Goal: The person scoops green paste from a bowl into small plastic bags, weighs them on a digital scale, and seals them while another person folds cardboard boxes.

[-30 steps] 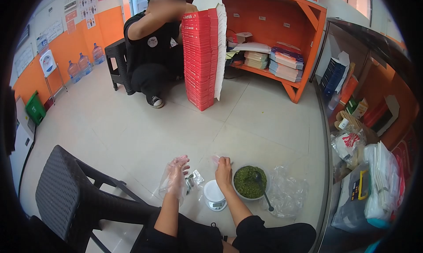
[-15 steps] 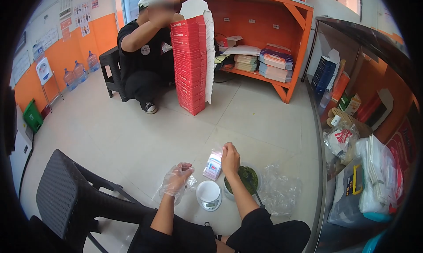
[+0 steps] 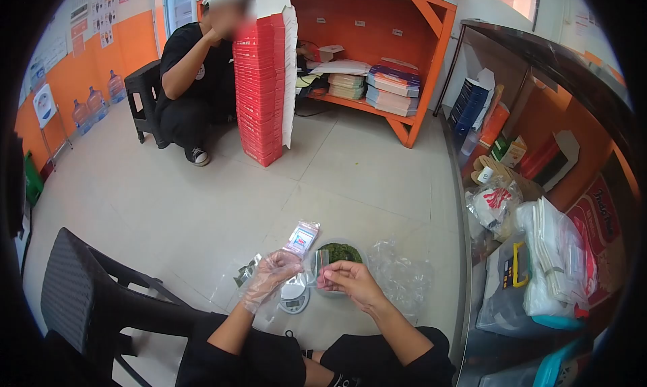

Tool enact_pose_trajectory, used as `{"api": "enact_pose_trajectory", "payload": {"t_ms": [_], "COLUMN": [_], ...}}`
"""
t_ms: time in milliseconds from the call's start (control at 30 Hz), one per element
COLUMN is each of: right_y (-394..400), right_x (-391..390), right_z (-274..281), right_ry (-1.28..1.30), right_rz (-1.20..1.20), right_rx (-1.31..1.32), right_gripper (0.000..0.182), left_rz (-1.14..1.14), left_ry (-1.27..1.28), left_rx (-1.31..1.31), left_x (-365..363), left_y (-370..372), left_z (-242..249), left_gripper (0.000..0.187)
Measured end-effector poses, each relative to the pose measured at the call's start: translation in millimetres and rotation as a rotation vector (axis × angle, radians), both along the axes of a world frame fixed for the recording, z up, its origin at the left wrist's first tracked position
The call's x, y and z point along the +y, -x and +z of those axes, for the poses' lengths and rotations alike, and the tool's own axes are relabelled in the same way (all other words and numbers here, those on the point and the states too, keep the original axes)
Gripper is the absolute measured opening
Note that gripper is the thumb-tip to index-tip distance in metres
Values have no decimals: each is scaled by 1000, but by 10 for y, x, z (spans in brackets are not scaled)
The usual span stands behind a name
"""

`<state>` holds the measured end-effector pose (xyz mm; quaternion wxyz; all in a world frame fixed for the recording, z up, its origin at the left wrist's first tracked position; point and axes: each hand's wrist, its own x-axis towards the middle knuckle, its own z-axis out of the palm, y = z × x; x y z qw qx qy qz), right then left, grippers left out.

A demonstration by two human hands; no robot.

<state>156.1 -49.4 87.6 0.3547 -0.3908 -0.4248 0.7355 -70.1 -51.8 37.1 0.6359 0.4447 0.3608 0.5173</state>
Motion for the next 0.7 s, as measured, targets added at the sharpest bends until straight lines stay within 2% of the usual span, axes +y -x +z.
{"api": "enact_pose_trajectory", "payload": {"t_ms": [33, 100, 133, 200, 233, 300, 333, 433, 600, 667, 700], "right_y": [-31, -71, -72, -42, -23, 42, 43, 63, 109, 110, 109], "right_x": [-19, -26, -26, -30, -40, -81, -74, -122, -132, -124, -115], "right_z": [-59, -225, -302, -407, -429, -475, -573, -661, -519, -480, -472], "right_ry": [0, -132, -130, -267, -267, -316, -398, -492, -540, -384, -384], "right_rz": [-1, -64, -61, -221, -215, -229, -216, -150, -50, 20, 23], "right_rx": [4, -64, -60, -146, -146, -214, -320, -460, -456, -258, -256], "right_gripper": [15, 12, 12, 8, 8, 9, 13, 14, 15, 13, 13], "left_rz": [-1, 285, 287, 608, 613, 165, 93, 14, -30, -49, -46], "left_ry": [0, -171, -169, -354, -351, -286, -148, -9, 100, 92, 92], "left_rx": [4, 304, 308, 642, 643, 519, 332, 253, 47, 85, 86], "left_x": [-4, -19, -43, -126, -151, -200, -208, -207, -186, -192, -194], "left_y": [-33, -98, -133, -244, -294, -366, -435, -443, -329, -297, -282], "left_z": [-36, -71, -52, 11, 40, 54, -8, -33, -88, 17, 98], "left_gripper": [25, 22, 22, 23, 23, 24, 22, 19, 17, 16, 16]}}
